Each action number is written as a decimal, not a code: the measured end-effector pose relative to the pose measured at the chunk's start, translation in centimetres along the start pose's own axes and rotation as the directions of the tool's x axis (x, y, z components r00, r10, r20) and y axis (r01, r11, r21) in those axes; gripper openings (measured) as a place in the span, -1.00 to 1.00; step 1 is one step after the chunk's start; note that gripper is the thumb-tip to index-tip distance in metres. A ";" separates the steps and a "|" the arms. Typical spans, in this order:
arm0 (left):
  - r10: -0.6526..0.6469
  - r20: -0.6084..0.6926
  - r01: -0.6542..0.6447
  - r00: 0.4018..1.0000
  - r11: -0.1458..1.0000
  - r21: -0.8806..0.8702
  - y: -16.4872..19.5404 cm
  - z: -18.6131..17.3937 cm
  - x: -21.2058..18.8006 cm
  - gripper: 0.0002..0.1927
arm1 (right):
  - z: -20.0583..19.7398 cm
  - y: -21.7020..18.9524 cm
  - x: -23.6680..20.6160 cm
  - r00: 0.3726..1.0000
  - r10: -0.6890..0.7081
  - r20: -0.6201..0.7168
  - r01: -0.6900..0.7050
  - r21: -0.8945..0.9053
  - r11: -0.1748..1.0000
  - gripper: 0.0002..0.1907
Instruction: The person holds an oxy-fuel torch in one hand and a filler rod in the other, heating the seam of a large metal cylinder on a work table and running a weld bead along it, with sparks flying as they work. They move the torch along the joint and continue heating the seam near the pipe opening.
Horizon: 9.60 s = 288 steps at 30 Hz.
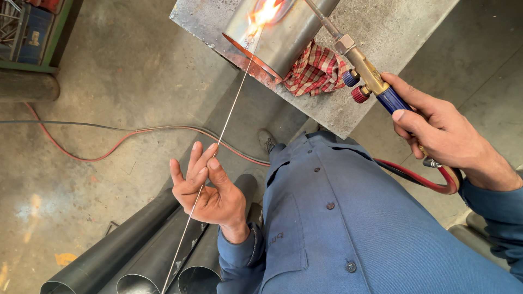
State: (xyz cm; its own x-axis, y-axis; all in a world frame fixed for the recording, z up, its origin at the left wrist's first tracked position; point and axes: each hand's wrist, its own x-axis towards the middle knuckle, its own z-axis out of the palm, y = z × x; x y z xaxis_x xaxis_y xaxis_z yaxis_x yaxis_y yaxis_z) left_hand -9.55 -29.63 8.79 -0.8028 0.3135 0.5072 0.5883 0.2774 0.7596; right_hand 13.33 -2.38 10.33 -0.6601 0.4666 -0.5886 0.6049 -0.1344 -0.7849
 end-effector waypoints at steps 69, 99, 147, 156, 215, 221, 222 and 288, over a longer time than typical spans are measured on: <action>0.005 0.008 -0.005 1.000 1.000 -0.030 -0.1 1.0 0.3 -0.77 | 0.1 0.2 0.0 1.000 0.023 0.010 -0.023 -0.053 0.998 -0.24; -0.024 0.009 0.024 1.000 1.000 -0.001 0.1 0.9 0.4 -0.78 | 0.1 0.0 0.0 0.999 0.027 0.027 -0.026 -0.044 0.999 -0.24; -0.022 0.006 0.021 1.000 0.999 0.031 0.4 0.9 0.5 -0.80 | 0.3 0.1 -0.1 0.999 0.047 0.016 -0.046 -0.065 0.997 -0.24; -0.023 0.003 0.023 1.000 0.999 0.023 0.3 0.9 0.5 -0.79 | 0.4 0.1 -0.2 0.999 0.050 0.015 -0.049 -0.062 0.997 -0.24; -0.051 -0.023 0.052 0.998 0.998 0.018 0.3 0.3 -0.3 -0.78 | 0.7 0.0 -0.3 1.000 -0.010 0.009 0.010 -0.040 0.999 -0.25; -0.052 -0.007 0.052 0.999 0.998 0.027 0.5 0.7 -0.1 -0.79 | 0.6 0.4 -0.4 0.999 0.030 0.015 -0.029 -0.050 0.998 -0.25; -0.054 -0.008 0.054 0.999 0.998 0.019 0.5 0.6 0.0 -0.78 | 0.6 0.4 -0.4 0.999 0.031 0.015 -0.030 -0.057 0.998 -0.24; -0.065 -0.003 0.065 0.998 0.998 0.017 0.3 0.9 0.1 -0.82 | -0.2 0.6 -0.4 0.995 0.075 0.064 -0.074 -0.014 0.997 -0.22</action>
State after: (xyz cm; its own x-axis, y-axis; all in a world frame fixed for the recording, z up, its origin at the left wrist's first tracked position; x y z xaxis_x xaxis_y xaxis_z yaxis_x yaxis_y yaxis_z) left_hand -9.31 -28.70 8.71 -0.8398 0.2918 0.4578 0.5360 0.3125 0.7842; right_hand 14.06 -2.52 10.16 -0.6401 0.3983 -0.6570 0.6585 -0.1563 -0.7362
